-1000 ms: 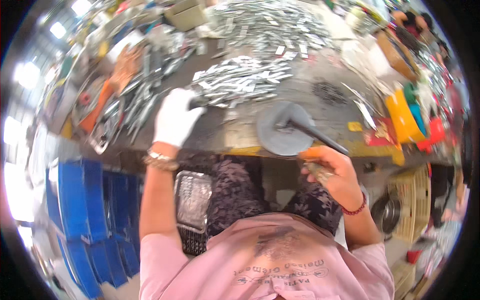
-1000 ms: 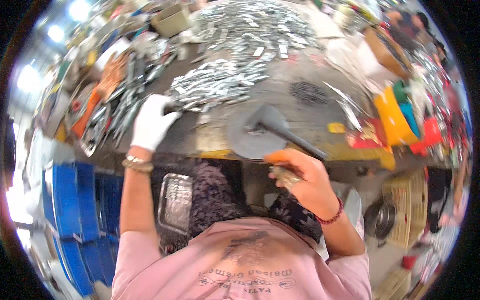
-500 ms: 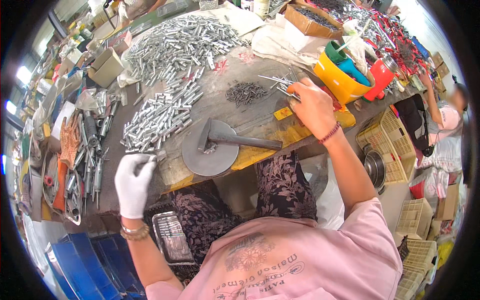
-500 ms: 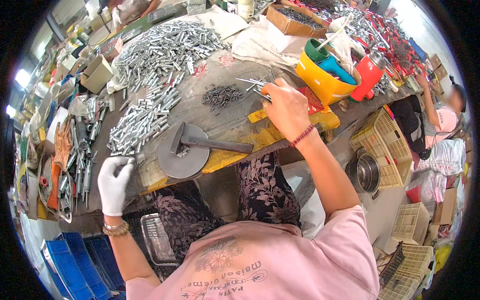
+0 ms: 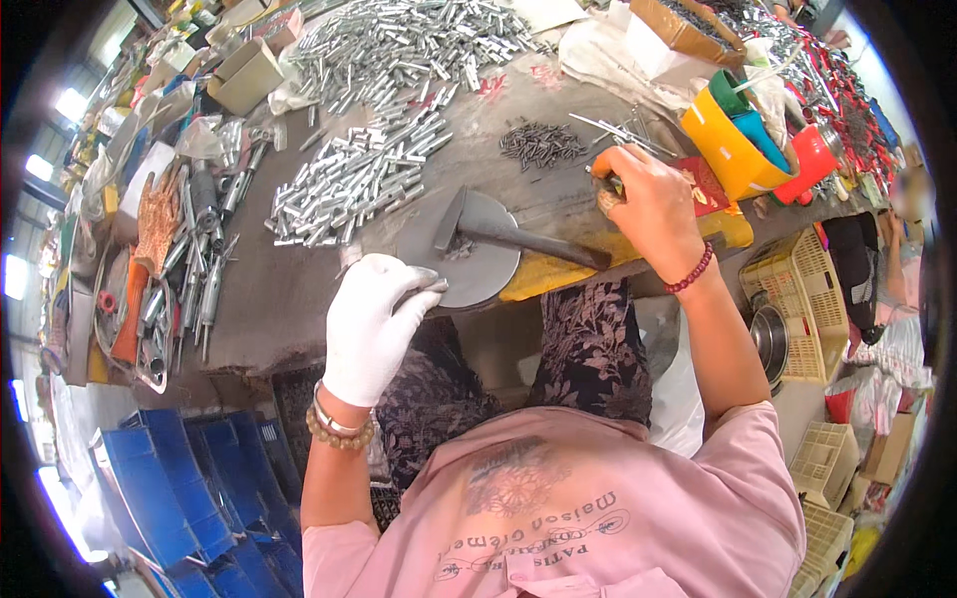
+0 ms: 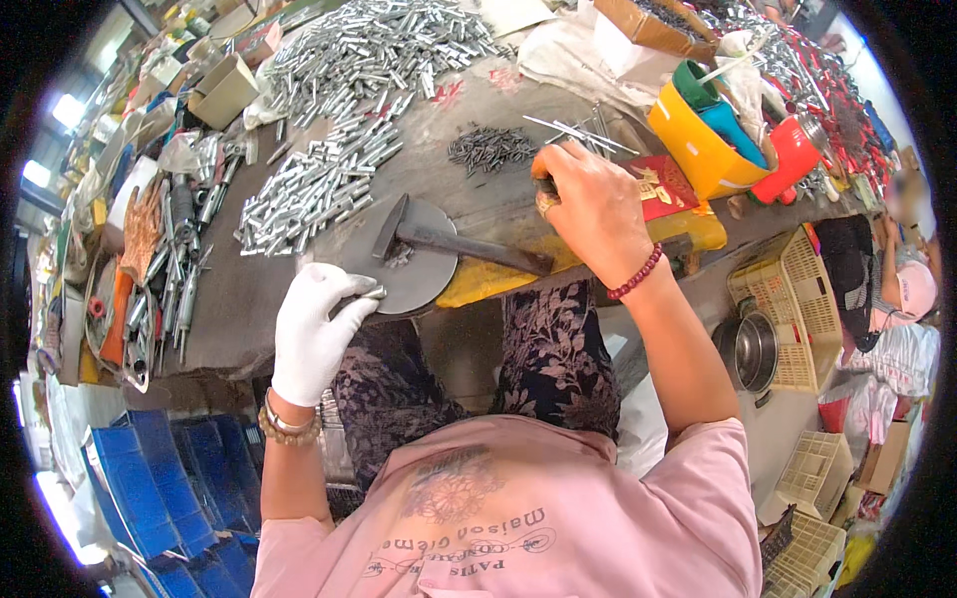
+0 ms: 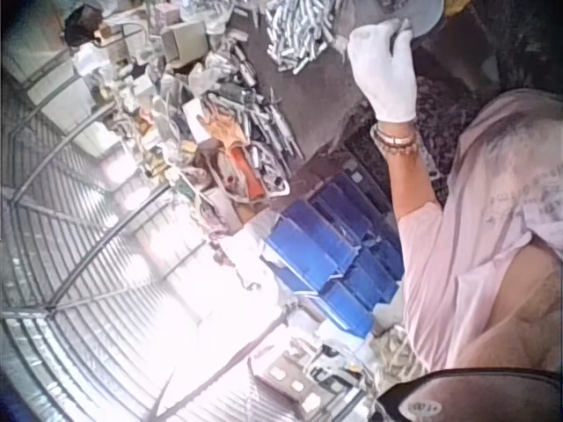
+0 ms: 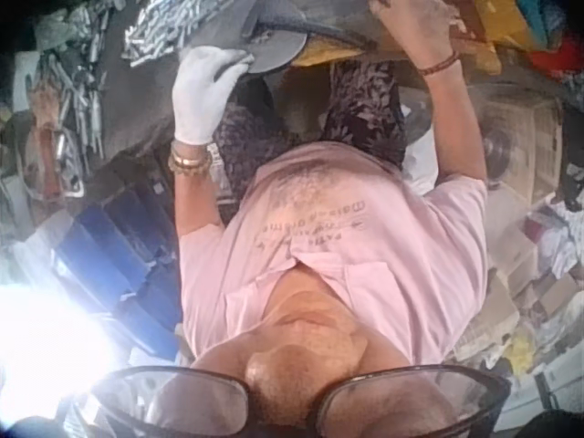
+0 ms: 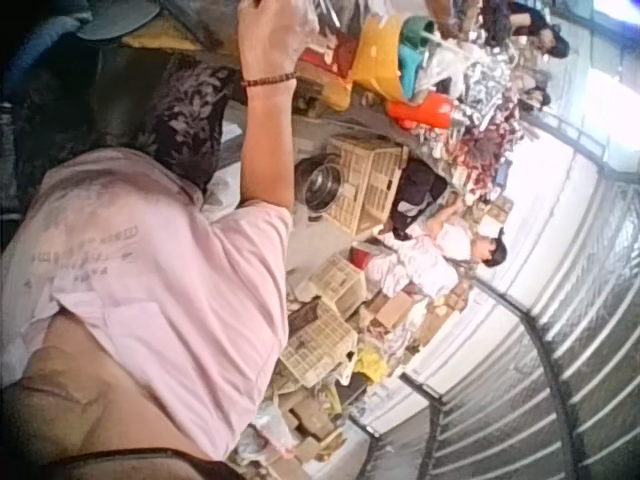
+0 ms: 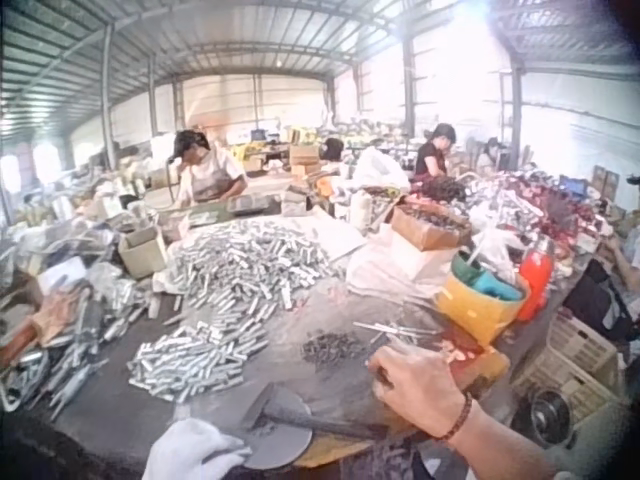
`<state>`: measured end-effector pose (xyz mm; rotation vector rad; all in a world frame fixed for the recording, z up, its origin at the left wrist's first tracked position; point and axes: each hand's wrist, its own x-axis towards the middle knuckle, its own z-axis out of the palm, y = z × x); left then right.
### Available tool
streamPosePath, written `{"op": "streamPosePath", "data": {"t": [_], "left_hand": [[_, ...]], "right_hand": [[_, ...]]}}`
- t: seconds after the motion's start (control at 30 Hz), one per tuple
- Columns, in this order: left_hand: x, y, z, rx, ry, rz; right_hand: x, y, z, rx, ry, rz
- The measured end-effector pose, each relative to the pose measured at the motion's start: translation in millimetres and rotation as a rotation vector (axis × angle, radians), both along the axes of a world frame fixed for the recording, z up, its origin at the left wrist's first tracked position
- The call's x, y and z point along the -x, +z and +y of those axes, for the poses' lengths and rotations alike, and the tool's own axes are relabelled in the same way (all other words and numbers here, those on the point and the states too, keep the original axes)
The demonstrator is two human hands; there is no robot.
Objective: The person assembles metal components by inserting pins into metal tubes, tapping them into place with a hand tool on an anvil, and placing the assembled pieces onto a metal tray. The person then hands the filled tray to a coworker before continuing to assemble more components.
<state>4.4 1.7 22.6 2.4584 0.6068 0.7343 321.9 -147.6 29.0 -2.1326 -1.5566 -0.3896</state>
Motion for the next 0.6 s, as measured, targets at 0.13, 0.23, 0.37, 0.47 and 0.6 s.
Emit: {"op": "streamPosePath", "data": {"t": [0.13, 0.23, 0.37, 0.47, 0.6], "left_hand": [[1.2, -0.3, -2.8, -0.001, 0.018, 0.017], [2.4, -3.2, -5.6, -0.002, 0.029, -0.024], [7.5, -4.2, -2.7, 0.013, 0.017, -0.075], [5.0, -6.1, -1.0, -0.009, -0.006, -0.064], [1.0, -5.9, -1.1, 0.035, 0.006, -0.046]], "right_hand": [[-4.5, -6.0, 3.9, 0.049, -0.071, 0.029], [-12.9, -14.1, 2.6, 0.166, -0.159, 0.041], [-3.2, -6.5, 3.5, 0.093, -0.045, 0.053], [26.5, 13.5, 4.6, -0.038, 0.177, 0.076], [79.1, 13.1, 12.7, -0.126, 0.544, 0.041]]}}
